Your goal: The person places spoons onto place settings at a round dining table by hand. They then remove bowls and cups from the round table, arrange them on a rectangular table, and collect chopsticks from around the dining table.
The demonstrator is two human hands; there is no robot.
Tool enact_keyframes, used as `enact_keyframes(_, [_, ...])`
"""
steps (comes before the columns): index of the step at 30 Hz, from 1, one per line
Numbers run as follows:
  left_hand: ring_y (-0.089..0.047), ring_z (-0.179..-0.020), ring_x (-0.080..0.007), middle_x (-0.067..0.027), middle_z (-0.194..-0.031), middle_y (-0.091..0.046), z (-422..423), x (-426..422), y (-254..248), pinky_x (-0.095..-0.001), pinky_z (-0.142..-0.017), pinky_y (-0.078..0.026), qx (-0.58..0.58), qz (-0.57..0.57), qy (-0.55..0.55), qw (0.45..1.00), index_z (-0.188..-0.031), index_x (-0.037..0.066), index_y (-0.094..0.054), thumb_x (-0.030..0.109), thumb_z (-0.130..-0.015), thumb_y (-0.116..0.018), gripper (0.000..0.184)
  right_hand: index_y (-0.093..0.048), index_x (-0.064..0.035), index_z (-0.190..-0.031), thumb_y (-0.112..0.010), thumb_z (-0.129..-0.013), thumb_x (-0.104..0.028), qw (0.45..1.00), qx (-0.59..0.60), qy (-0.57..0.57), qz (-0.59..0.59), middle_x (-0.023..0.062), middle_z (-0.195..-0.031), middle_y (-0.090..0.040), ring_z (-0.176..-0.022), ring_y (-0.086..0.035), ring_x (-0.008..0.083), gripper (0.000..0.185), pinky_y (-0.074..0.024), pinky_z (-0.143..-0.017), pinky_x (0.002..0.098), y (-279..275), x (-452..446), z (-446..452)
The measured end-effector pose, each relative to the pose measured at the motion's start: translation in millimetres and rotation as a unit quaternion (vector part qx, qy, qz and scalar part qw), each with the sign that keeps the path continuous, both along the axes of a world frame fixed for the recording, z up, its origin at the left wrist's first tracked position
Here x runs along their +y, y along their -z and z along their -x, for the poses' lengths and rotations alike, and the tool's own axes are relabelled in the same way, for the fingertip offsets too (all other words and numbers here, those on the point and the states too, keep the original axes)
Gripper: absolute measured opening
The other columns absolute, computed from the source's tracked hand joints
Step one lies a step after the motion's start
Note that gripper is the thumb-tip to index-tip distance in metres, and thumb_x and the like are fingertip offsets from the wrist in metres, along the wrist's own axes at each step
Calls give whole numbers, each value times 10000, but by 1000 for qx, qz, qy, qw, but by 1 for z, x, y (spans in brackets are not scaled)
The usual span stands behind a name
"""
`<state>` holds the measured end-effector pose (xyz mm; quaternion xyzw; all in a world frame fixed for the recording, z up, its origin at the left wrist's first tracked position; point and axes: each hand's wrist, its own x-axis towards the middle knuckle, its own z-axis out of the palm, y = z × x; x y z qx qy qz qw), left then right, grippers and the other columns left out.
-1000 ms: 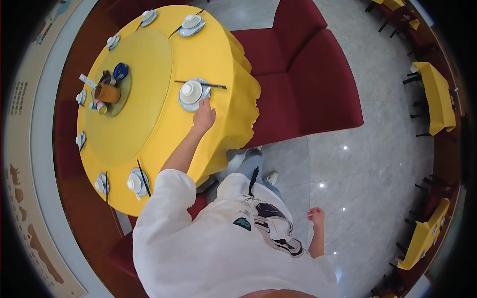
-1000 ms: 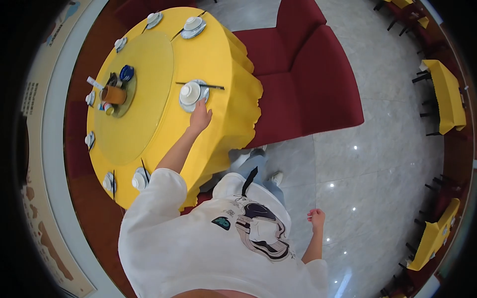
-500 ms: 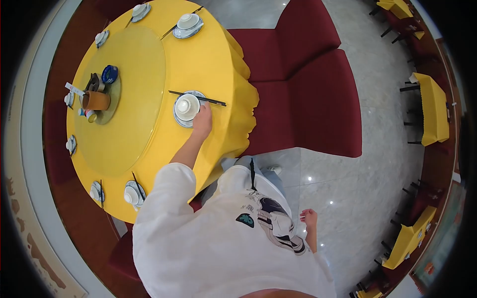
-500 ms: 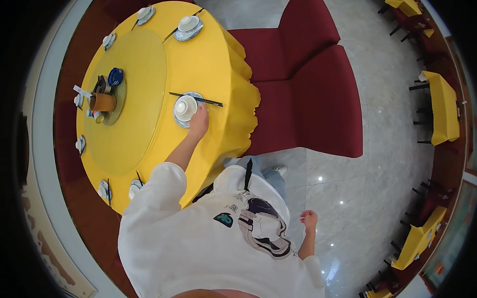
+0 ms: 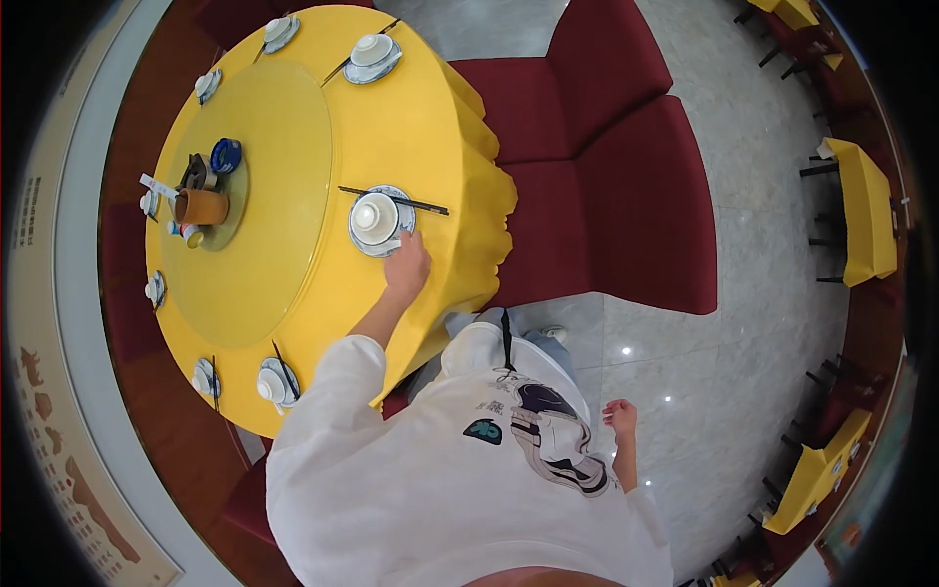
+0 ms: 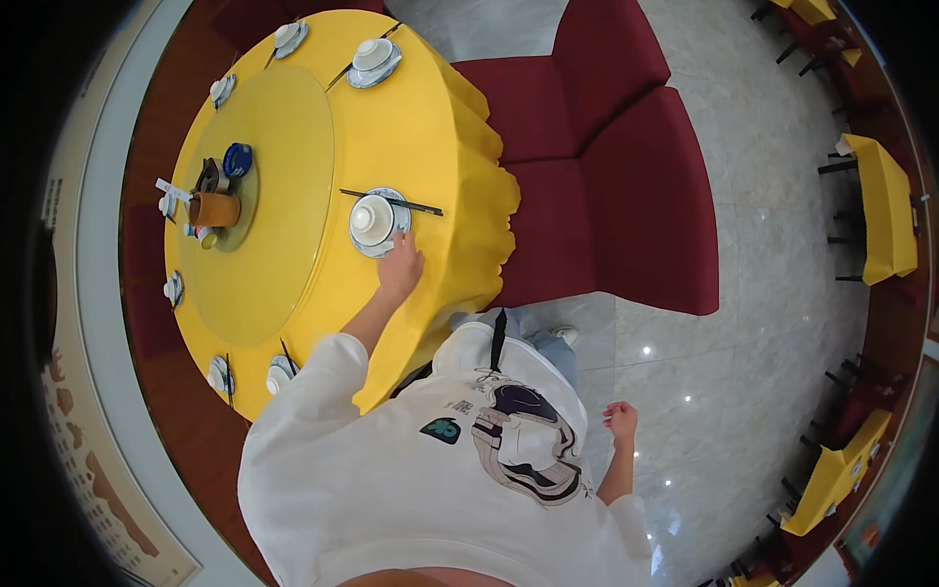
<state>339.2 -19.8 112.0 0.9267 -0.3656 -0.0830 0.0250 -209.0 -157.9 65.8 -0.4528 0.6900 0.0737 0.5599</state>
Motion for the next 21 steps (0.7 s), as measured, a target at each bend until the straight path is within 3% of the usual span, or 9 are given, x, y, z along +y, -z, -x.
enact_keyframes(5, [-620,-650,-320,-142,-896,-552,60,-12,12,-441,-571,-507,123,35,94,987,-949,58,-550,225,-843,-512,201,-587,-1,-813,-401,-866,-70,999,25,23,-18,110,-715,-631,-527,-572,157,206,-473,-460,271,5,8,-4])
enact_keyframes(7, [-621,-710,-346,-163,-846,-596,87,-12,37,-444,-640,-506,186,84,211,956,-869,48,-613,235,-838,-516,213,-591,2,-821,-407,-859,-69,999,15,30,-19,113,-717,-635,-525,-575,161,201,-474,-459,271,7,15,-2])
enact_keyframes(9, [-620,-786,-356,-196,-844,-628,116,-27,31,-458,-704,-497,335,-6,116,935,-817,34,-636,254,-832,-519,249,-596,5,-829,-414,-852,-68,999,4,35,-18,115,-719,-640,-524,-578,165,197,-476,-459,271,8,25,-5])
enact_keyframes(12, [-616,-847,-361,-216,-853,-640,145,-27,63,-468,-757,-486,405,-6,98,909,-869,26,-639,284,-828,-520,286,-613,12,-829,-430,-834,-66,999,11,36,-5,106,-692,-635,-505,-572,162,199,-470,-449,271,3,34,6])
enact_keyframes(15, [-614,-841,-364,-215,-877,-634,151,-14,84,-450,-750,-483,390,-11,31,920,-838,14,-637,309,-830,-505,324,-631,12,-802,-459,-822,-77,997,63,-32,27,94,-665,-626,-495,-566,154,195,-464,-441,273,6,31,20])
enact_keyframes(18, [-595,-937,-384,-228,-990,-622,149,8,94,-456,-817,-474,390,-111,-37,913,-938,9,-639,290,-819,-510,331,-641,6,-784,-489,-811,-95,993,52,-97,39,88,-654,-623,-496,-570,149,185,-464,-438,276,13,15,41])
enact_keyframes(21, [-580,-983,-392,-268,-1007,-606,154,53,141,-460,-848,-463,366,-102,-106,919,-935,-34,-629,312,-819,-510,383,-640,8,-779,-478,-807,-76,999,16,-24,-27,96,-662,-630,-493,-570,153,185,-462,-436,275,34,-19,69])
